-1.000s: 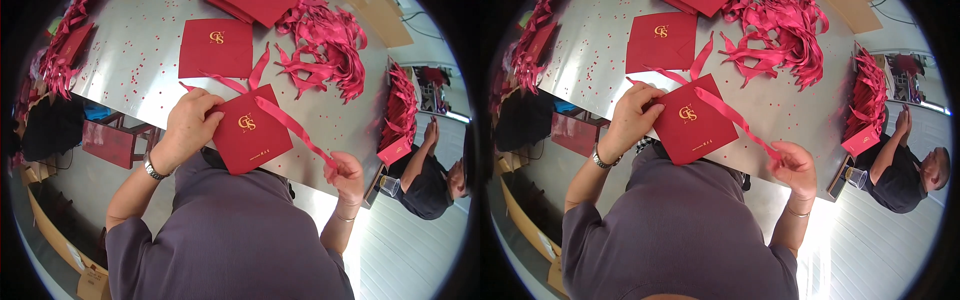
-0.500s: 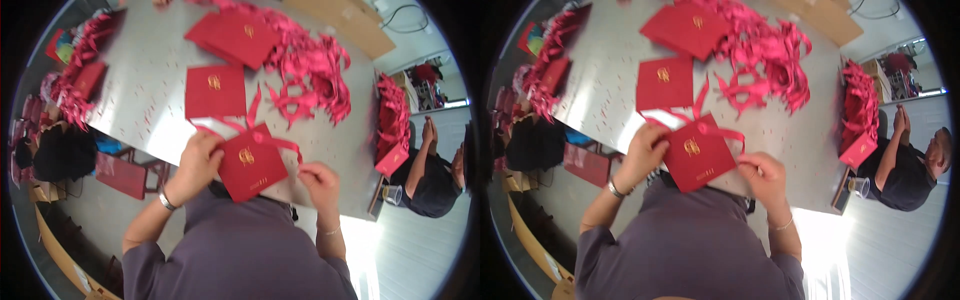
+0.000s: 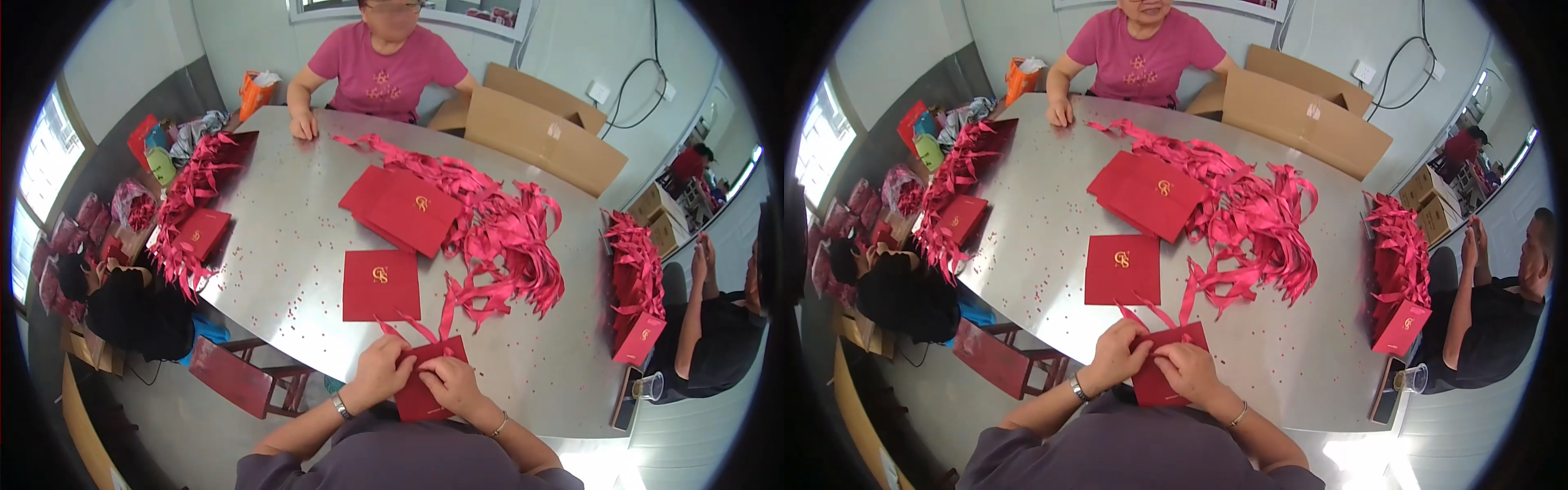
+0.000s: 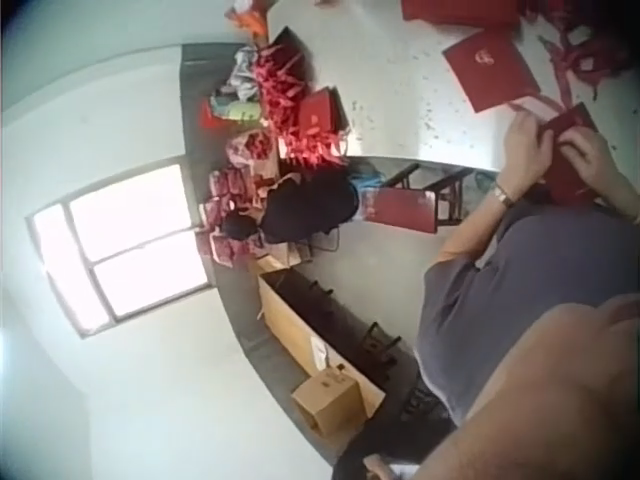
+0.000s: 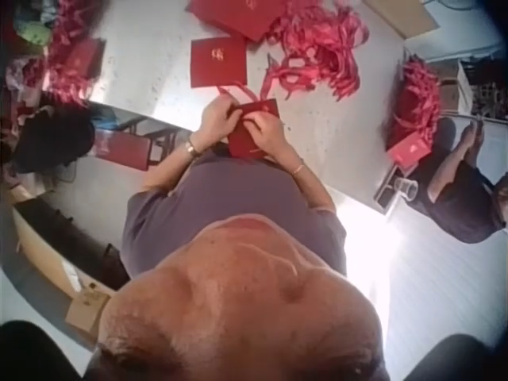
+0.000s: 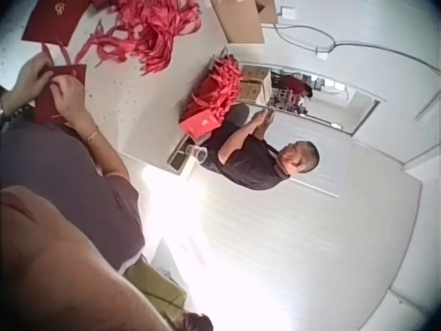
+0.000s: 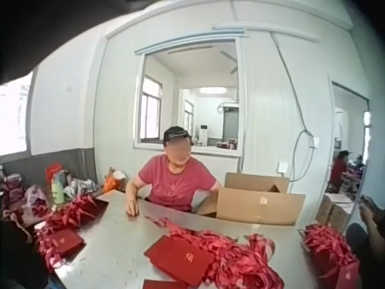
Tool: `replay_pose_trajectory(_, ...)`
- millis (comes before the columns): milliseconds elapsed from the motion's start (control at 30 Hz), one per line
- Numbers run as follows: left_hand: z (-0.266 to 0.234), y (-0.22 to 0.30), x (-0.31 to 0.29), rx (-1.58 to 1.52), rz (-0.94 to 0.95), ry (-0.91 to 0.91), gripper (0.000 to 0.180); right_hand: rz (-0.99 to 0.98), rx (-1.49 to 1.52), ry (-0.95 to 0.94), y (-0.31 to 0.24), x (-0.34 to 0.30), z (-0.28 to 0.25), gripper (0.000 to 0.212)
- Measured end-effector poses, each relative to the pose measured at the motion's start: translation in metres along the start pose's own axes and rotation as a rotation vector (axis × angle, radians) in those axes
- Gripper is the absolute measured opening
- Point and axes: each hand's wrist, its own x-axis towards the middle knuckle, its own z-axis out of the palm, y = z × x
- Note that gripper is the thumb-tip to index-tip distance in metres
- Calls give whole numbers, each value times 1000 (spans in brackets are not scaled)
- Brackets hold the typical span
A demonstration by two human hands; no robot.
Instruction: The person assembles gift bags by threading ribbons into the bags to create handles and stacks the bags on the table by hand.
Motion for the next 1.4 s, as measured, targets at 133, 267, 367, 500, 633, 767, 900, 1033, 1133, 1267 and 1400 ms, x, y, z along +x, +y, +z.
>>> replay_pose_trajectory(133,0,0,1,-29,-13,1,16,-11,-8,-6,2,2,0,13)
replay_pose_trajectory(267,1,-1,0,-25,3,17,16,-33,-45,-7,1,1,-1,13)
replay_pose_trajectory(367,1,-2,-1,-23,-9,10,16,-36,-21,-10,-1,3,-2,13)
replay_pose_trajectory(500,-1,0,3,-37,-32,-7,16,-24,-33,-18,2,2,1,12)
replay_pose_trajectory(633,-1,2,7,-32,-65,-17,16,-35,-25,-24,4,6,-1,12)
replay_pose_trajectory(767,0,5,-1,-35,-48,-3,15,-28,-28,-16,-2,0,-4,11)
replay_pose_trajectory(900,-2,5,2,-32,-49,12,15,-42,-13,-15,0,4,-2,11)
replay_pose_trajectory(1033,-1,4,4,-28,-37,3,16,-38,-7,-12,-1,6,-3,12)
replay_pose_trajectory(1133,1,2,6,-32,-37,-7,16,-20,-13,-6,1,4,-4,12)
replay_pose_trajectory(1267,1,3,5,-25,-38,-11,17,-14,-24,-1,2,6,-3,13)
replay_pose_trajectory(1400,0,0,7,-14,-29,-3,17,-4,15,-20,2,8,-2,13)
